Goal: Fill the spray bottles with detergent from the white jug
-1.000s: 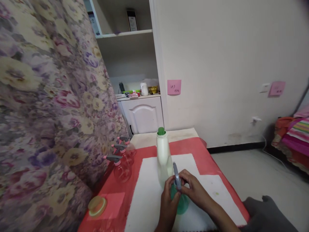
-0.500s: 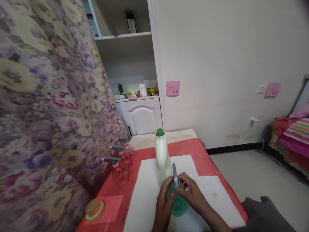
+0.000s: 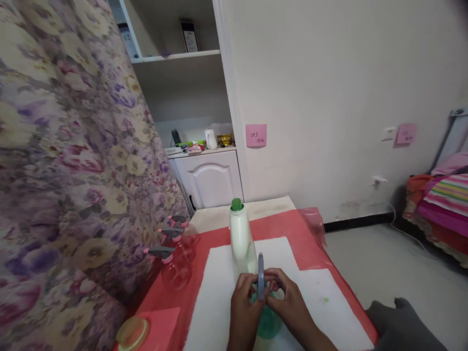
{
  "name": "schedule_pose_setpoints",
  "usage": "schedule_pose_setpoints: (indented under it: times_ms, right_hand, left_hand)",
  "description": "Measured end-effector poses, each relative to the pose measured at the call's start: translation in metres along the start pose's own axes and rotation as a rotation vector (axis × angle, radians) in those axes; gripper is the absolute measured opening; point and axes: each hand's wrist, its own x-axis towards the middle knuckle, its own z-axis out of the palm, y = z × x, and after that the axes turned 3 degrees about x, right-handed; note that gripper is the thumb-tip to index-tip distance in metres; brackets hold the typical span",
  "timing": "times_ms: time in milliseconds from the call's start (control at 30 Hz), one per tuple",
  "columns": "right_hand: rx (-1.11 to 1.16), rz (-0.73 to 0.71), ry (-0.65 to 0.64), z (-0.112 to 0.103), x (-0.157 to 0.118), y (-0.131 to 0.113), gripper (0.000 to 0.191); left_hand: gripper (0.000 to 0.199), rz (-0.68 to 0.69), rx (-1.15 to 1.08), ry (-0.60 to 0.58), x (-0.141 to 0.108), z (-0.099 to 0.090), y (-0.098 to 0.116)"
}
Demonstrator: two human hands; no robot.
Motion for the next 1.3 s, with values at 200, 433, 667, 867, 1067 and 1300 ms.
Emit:
schedule_pose_setpoints:
  times_ms: [200,433,667,867,1067,1300]
  right_hand:
    - [-0.137,-0.06,-0.032,0.004,-0.004,0.009,0.028]
    - [-0.184,-0.022,0.024,0.005,-0.006,0.006,0.024]
    - [-0.114,0.045,0.001,0.002,-0.007,0.005,0.038]
    - [0.052,-0.047,-0.085,-0.013,-0.007,0.007,0.037]
    - [0.186,-0.07,-0.174,-0.019,-0.003,-0.001,0.031]
    - [0.127,0.02,-0.089,-0.003,0.005,-0.005,0.028]
  left_hand:
    - [0.009,-0.012,-0.058,0.078,-0.006,0.004,-0.003]
    - [0.002,-0.042,0.017,0.061,-0.005,0.007,-0.005]
    - [0.007,-0.022,0.04,-0.046,-0.001,0.002,-0.007]
    - [0.009,-0.026,-0.001,-0.069,-0.004,0.001,-0.009]
    - [0.015,-0.01,-0.051,-0.093,-0.004,-0.002,-0.011]
    - [0.016,-0.079,0.01,-0.049,-0.008,0.0,-0.015]
